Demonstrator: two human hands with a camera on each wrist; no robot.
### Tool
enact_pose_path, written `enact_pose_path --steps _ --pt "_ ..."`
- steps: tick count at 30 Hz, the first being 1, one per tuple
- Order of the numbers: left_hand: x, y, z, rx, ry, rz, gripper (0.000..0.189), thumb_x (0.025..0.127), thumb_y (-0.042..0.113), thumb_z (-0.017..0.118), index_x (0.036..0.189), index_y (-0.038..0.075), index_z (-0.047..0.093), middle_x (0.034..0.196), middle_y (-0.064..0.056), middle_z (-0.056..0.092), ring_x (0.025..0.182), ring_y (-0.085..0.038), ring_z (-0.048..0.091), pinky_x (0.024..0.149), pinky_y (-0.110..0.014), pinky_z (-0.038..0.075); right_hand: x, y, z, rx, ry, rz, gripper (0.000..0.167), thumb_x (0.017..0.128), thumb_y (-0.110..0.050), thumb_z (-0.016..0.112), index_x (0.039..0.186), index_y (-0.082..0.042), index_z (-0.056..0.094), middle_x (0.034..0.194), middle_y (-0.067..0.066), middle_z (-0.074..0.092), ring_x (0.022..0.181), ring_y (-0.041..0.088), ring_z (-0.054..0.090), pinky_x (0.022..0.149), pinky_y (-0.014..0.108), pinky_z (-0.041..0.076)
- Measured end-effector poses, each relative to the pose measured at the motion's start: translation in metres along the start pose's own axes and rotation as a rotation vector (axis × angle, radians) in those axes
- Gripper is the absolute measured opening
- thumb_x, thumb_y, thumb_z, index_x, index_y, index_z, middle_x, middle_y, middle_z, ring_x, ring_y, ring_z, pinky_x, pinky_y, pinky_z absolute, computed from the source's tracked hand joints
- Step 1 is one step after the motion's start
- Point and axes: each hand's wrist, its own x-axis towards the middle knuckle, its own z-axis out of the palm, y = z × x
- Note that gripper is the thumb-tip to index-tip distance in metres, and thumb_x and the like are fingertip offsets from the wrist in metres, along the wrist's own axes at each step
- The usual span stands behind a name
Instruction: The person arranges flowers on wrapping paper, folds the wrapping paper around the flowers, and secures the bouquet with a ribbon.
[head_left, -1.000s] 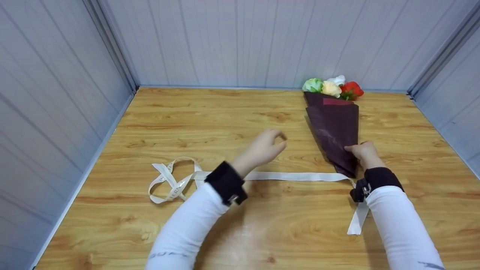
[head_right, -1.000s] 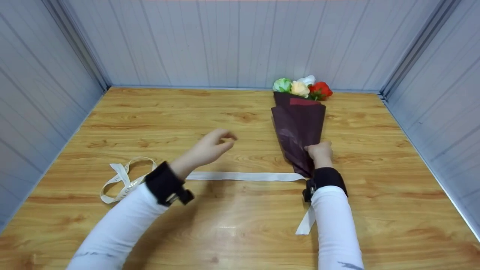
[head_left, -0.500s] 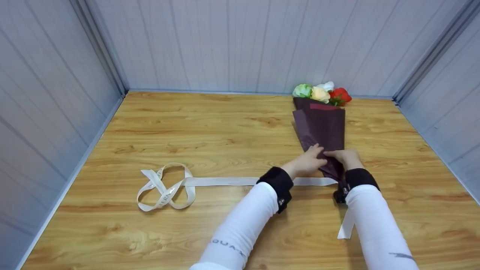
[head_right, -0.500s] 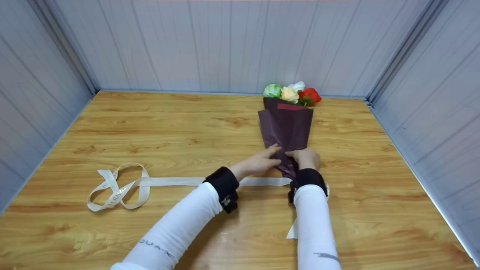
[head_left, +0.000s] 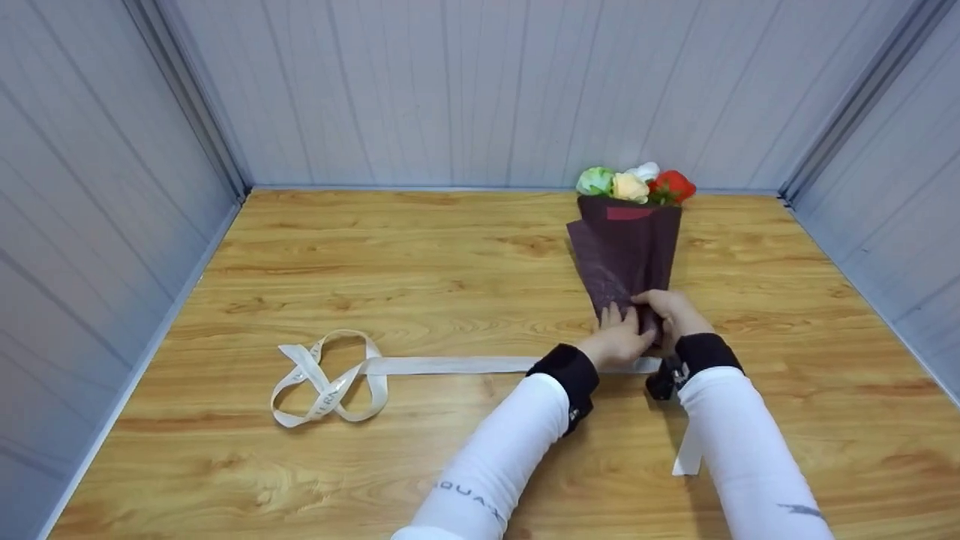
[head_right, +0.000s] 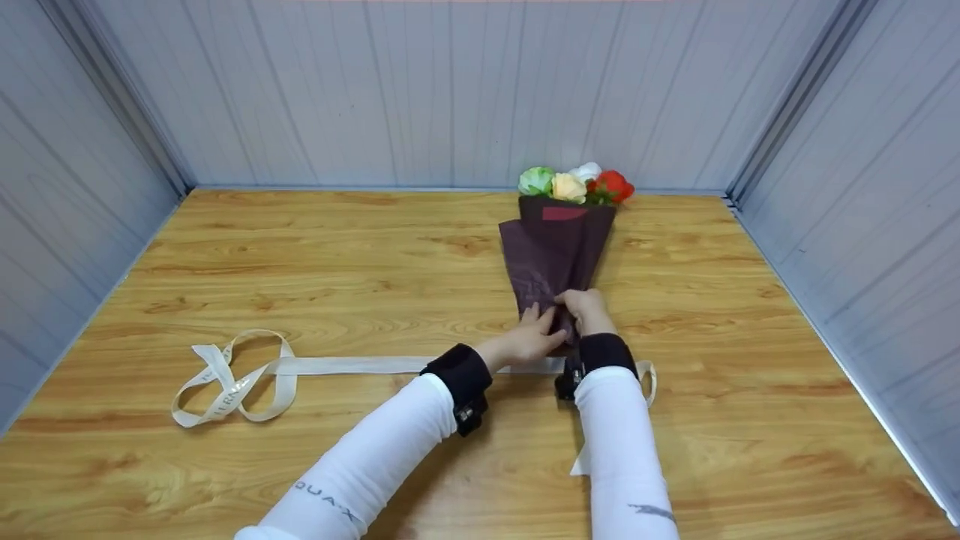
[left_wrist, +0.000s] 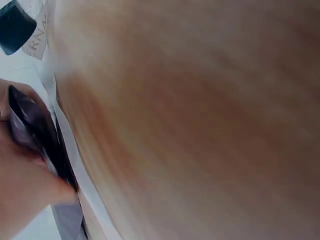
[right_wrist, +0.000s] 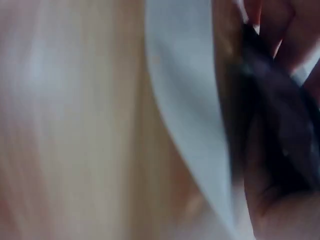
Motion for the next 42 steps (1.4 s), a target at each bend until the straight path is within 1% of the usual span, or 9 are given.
enact_pose_path --steps 8,13,17,21,29,33,39,40,42 --pt "0.006 0.000 -0.004 0.007 0.114 -0.102 0.066 0.101 0.043 0.032 0.152 0.007 0.012 0.159 -0.016 0.002 0.147 -0.025 -0.002 0.118 -0.034 0.005 -0.006 -0.002 -0.006 0.161 -0.151 0.111 0.024 0.089 -0.032 0.063 0.086 -0.008 0.059 0.066 0.000 0.066 0.057 0.012 0.063 0.063 0.025 0.054" --pt "0.007 0.003 -0.005 0.013 0.116 -0.124 0.068 0.101 0.045 0.031 0.153 0.008 0.007 0.159 -0.015 -0.001 0.147 -0.025 -0.005 0.118 -0.034 0.004 -0.009 -0.004 -0.004 0.234 -0.219 0.146 0.030 0.093 -0.030 0.058 0.075 -0.007 0.065 0.069 0.003 0.069 0.064 0.014 0.065 0.068 0.031 0.054" --pt "0.010 0.002 -0.004 -0.028 0.122 -0.132 0.068 0.102 0.040 0.034 0.153 0.007 0.003 0.159 -0.016 -0.002 0.147 -0.025 -0.004 0.118 -0.032 0.005 -0.007 -0.006 0.001 0.269 -0.276 0.051 0.020 0.096 -0.020 0.053 0.085 -0.005 0.061 0.074 0.006 0.067 0.071 0.016 0.065 0.071 0.029 0.053" --pt "0.013 -0.003 -0.006 -0.231 0.220 -0.051 0.067 0.101 0.025 0.039 0.150 -0.002 0.002 0.156 -0.023 0.010 0.146 -0.027 0.010 0.117 -0.030 0.014 -0.005 -0.008 0.007 0.217 -0.287 -0.079 0.013 0.097 -0.013 0.050 0.090 -0.003 0.054 0.072 0.005 0.065 0.067 0.013 0.064 0.065 0.021 0.052" --pt "0.014 -0.012 -0.027 -0.924 0.512 0.034 0.053 0.094 0.003 0.045 0.142 -0.013 0.028 0.145 -0.026 0.037 0.136 -0.030 0.037 0.111 -0.035 0.030 -0.013 -0.017 0.027 0.279 -0.327 -0.195 0.007 0.095 -0.007 0.050 0.094 0.000 0.049 0.070 0.004 0.066 0.064 0.014 0.067 0.063 0.024 0.055" --pt "0.017 -0.018 -0.037 -1.009 0.537 0.021 0.047 0.096 0.006 0.047 0.139 -0.009 0.036 0.133 -0.022 0.052 0.118 -0.027 0.055 0.098 -0.033 0.045 -0.017 -0.017 0.037 0.332 -0.274 -0.322 0.006 0.092 0.002 0.053 0.094 -0.001 0.048 0.068 0.003 0.066 0.061 0.013 0.066 0.061 0.023 0.055" --pt "0.082 -0.074 -0.023 -1.089 0.554 0.088 0.047 0.092 0.024 0.062 0.125 -0.006 0.049 0.109 -0.013 0.066 0.089 -0.013 0.065 0.075 -0.023 0.052 -0.019 -0.015 0.053 0.272 -0.159 -0.527 0.023 0.083 0.002 0.068 0.098 -0.001 0.051 0.072 -0.002 0.067 0.063 0.007 0.065 0.063 0.018 0.053" --pt "0.084 -0.079 -0.025 -1.107 0.538 0.085 0.045 0.091 0.024 0.063 0.122 -0.005 0.052 0.108 -0.014 0.067 0.091 -0.014 0.065 0.078 -0.024 0.053 -0.019 -0.014 0.056 0.261 -0.152 -0.555 0.025 0.082 0.003 0.068 0.100 -0.001 0.051 0.073 -0.004 0.067 0.064 0.006 0.065 0.064 0.017 0.053" --pt "0.055 -0.066 -0.043 -1.123 0.509 0.035 0.040 0.092 0.020 0.063 0.122 -0.005 0.054 0.113 -0.017 0.066 0.097 -0.020 0.065 0.082 -0.028 0.053 -0.019 -0.014 0.060 0.225 -0.145 -0.615 0.030 0.082 0.003 0.068 0.108 0.002 0.051 0.076 -0.007 0.066 0.068 0.004 0.064 0.067 0.017 0.052"
